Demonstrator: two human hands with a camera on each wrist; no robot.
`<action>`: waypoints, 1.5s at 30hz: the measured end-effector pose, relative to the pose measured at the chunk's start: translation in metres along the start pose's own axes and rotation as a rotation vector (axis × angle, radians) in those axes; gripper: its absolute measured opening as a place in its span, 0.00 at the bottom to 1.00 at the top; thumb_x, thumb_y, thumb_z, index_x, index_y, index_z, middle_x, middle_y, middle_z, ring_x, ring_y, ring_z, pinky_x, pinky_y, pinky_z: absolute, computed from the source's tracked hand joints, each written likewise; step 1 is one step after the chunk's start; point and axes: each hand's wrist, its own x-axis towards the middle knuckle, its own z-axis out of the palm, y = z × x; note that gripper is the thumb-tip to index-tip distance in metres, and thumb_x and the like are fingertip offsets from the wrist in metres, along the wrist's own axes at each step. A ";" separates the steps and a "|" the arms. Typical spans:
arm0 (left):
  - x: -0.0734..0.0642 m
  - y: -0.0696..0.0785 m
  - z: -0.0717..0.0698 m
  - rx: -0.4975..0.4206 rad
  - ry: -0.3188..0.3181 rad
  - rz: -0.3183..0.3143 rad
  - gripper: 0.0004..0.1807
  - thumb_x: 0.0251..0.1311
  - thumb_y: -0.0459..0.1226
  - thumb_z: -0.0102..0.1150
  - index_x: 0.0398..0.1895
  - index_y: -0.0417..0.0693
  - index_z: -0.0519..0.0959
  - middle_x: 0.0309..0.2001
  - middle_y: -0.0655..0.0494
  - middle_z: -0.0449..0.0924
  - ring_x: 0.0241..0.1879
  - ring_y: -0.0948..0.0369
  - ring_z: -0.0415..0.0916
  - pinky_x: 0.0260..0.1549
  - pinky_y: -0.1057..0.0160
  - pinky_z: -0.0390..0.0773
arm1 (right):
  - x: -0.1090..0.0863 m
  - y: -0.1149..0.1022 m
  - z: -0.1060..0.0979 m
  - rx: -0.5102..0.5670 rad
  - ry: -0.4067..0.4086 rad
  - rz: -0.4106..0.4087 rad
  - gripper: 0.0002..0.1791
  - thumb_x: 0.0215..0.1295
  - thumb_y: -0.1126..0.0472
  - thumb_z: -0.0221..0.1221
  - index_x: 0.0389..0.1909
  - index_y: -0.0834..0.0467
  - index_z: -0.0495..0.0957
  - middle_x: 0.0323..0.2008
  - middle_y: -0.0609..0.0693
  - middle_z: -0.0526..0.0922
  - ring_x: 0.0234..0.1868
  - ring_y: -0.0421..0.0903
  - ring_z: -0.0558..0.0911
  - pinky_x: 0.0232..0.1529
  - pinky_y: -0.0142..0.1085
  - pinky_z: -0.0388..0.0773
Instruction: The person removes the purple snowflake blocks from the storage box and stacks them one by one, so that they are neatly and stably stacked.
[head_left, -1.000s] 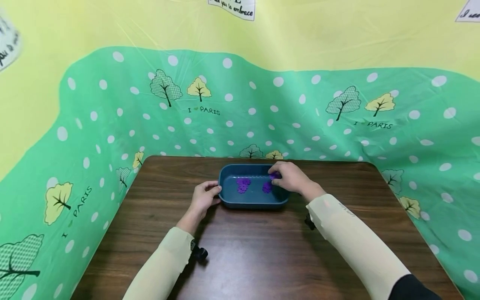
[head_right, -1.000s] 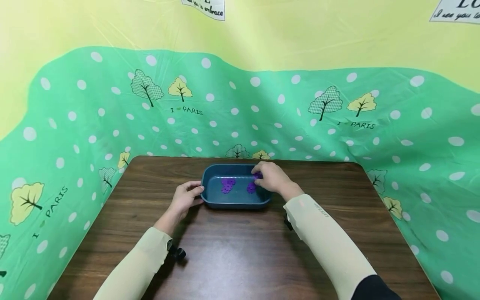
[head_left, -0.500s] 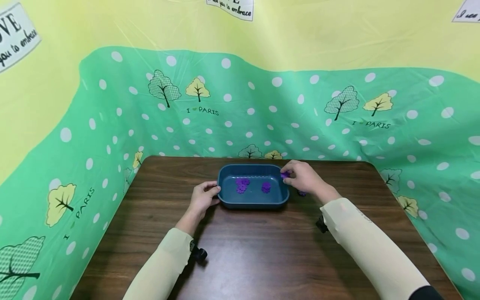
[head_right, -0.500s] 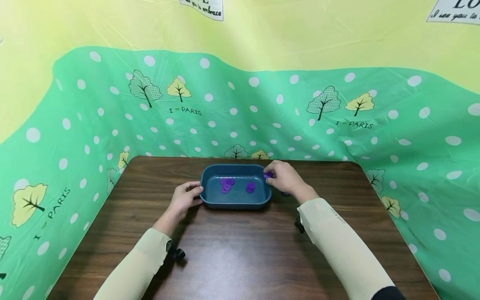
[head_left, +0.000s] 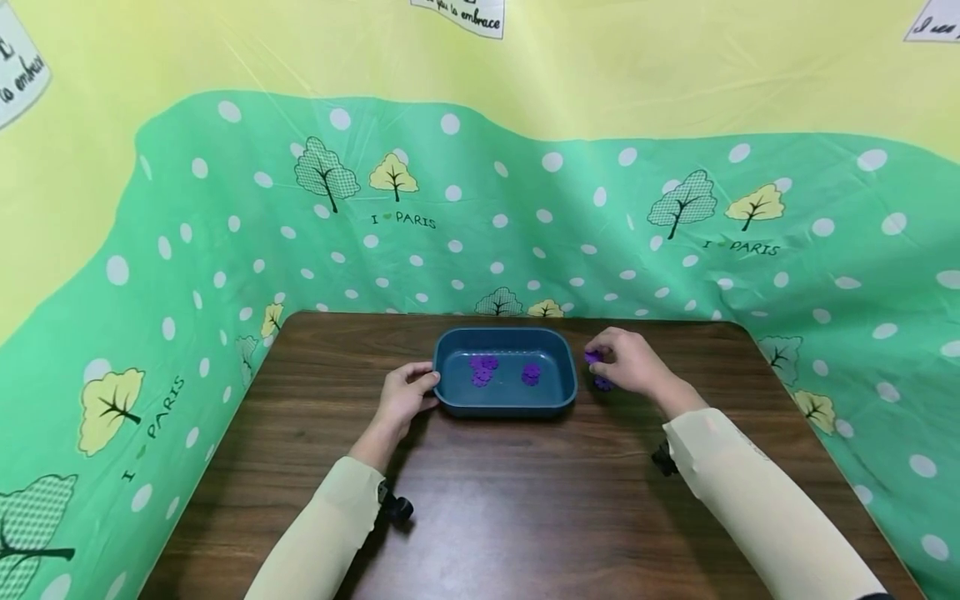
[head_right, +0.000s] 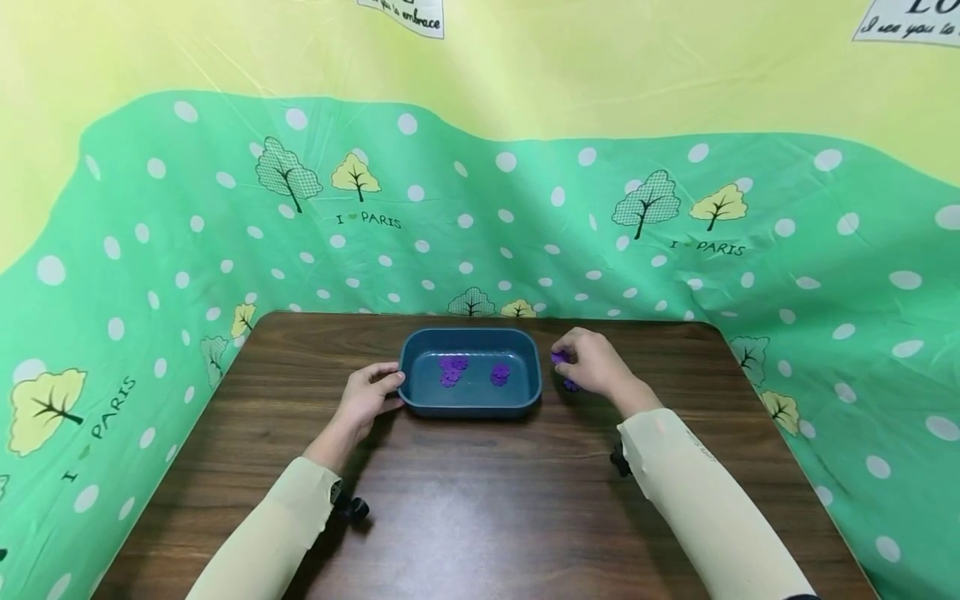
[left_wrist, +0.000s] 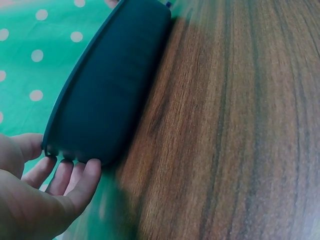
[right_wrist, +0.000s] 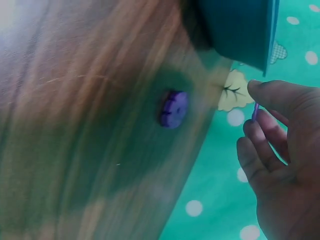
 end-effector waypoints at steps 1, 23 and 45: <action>0.000 0.000 0.000 0.001 0.000 -0.001 0.19 0.69 0.32 0.62 0.62 0.35 0.78 0.50 0.44 0.80 0.46 0.55 0.81 0.44 0.53 0.89 | -0.002 0.002 0.001 0.001 0.001 -0.002 0.13 0.61 0.67 0.70 0.46 0.64 0.86 0.46 0.59 0.85 0.45 0.57 0.82 0.47 0.54 0.82; 0.000 0.001 -0.001 -0.006 -0.006 0.001 0.19 0.70 0.33 0.62 0.62 0.35 0.78 0.48 0.46 0.80 0.46 0.56 0.81 0.46 0.52 0.88 | -0.026 0.035 0.023 -0.005 -0.034 0.094 0.10 0.61 0.67 0.70 0.44 0.61 0.86 0.46 0.57 0.85 0.48 0.57 0.83 0.52 0.56 0.82; 0.000 0.000 -0.001 -0.022 -0.003 0.012 0.20 0.69 0.32 0.62 0.61 0.33 0.78 0.47 0.47 0.81 0.43 0.59 0.81 0.41 0.56 0.89 | -0.028 0.037 0.029 0.012 -0.048 0.097 0.10 0.61 0.68 0.70 0.43 0.60 0.87 0.47 0.57 0.86 0.48 0.57 0.83 0.51 0.56 0.82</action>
